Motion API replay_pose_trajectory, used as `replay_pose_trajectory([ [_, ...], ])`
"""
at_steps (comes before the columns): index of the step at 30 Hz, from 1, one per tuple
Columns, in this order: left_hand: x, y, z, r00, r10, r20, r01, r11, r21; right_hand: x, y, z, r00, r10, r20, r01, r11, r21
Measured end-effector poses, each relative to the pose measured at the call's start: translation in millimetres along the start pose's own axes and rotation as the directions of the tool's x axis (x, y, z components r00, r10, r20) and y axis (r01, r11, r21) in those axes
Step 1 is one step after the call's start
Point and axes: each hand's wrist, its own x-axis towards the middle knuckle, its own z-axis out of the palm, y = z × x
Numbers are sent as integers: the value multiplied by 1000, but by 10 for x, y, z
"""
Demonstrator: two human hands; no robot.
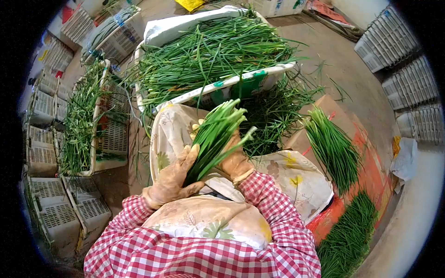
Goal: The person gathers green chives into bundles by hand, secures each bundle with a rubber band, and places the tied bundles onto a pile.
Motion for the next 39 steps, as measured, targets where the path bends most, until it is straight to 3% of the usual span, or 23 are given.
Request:
replay_pose_trajectory([
  [2, -35, -15, -282, 979, 205, 1, -203, 968, 150, -8, 19, -111, 996, -23, 83, 22, 1000, 15],
  [3, -15, -300, -222, 914, 343, -217, -370, 924, -99, -6, 52, -148, 992, -49, 116, 27, 983, 183],
  [4, -66, -385, -250, 944, 181, -276, -268, 909, -319, -9, 30, -125, 971, -14, 237, -18, 991, 134],
  [6, -16, -508, -354, 981, -146, -127, 57, 848, -527, -64, 74, -29, 953, -67, 296, 33, 992, 118],
  [8, 130, -675, -188, 958, -17, 288, 275, 354, -894, -83, 139, -67, 911, 12, 411, -87, 983, 163],
  [10, 74, -762, -41, 855, 63, 515, 485, 253, -837, -97, 187, -42, 925, 2, 379, -56, 990, 130],
  [11, 123, -757, 209, 941, 174, 291, 265, 157, -951, -88, 176, -14, 923, 41, 383, -88, 990, 108],
  [12, 121, -591, 173, 900, 238, 366, 385, -39, -922, -71, 157, -3, 920, 77, 383, -119, 989, 85],
  [16, 32, -639, 168, 882, 78, 466, 450, 160, -879, -59, -636, 193, 968, 4, 250, 54, 973, -223],
  [17, 6, -570, 114, 864, 29, 502, 495, 131, -859, -142, -811, 374, 972, -233, 23, 227, 911, -344],
  [19, -48, -489, 75, 864, -31, 503, 503, 117, -856, -269, -1295, 360, 901, -304, 309, 385, 890, -246],
  [20, -69, -457, 61, 864, -84, 497, 504, 108, -857, -471, -1249, 484, 807, -585, 80, 536, 669, -515],
  [21, -97, -429, 48, 868, -140, 477, 494, 132, -860, -594, -1193, 733, 748, -607, 267, 484, 225, -845],
  [22, -111, -386, 43, 869, -149, 471, 490, 130, -862, -669, -1132, 890, 721, -525, 451, 333, -309, -891],
  [24, -105, -315, 43, 896, -189, 401, 425, 108, -899, -590, -814, 691, 776, -473, 416, 358, -212, -909],
  [26, -113, -411, 80, 890, -158, 427, 454, 223, -863, -604, -488, 809, 750, -328, 574, 244, -669, -702],
  [28, -129, -298, 67, 908, -153, 391, 413, 163, -896, -508, -322, 735, 758, -292, 583, 147, -795, -589],
  [29, -125, -235, 45, 918, -138, 372, 390, 147, -909, -459, -282, 758, 824, -264, 501, 113, -790, -602],
  [33, -132, -417, 41, 906, 6, 423, 423, 42, -905, -419, -104, 675, 709, -240, 663, 204, -831, -518],
  [35, -207, -476, 111, 915, -42, 402, 400, -58, -915, -460, -25, 664, 688, -88, 720, 343, -835, -430],
  [36, -218, -481, 121, 919, -89, 385, 369, -156, -916, -449, 85, 612, 483, -72, 873, 401, -868, -294],
  [37, -217, -511, 122, 934, -100, 342, 341, -27, -940, -486, 199, 604, 519, -41, 854, 477, -815, -329],
  [39, -221, -636, 237, 933, -104, 345, 341, -55, -938, -565, 261, 722, 688, 58, 723, 612, -581, -536],
])
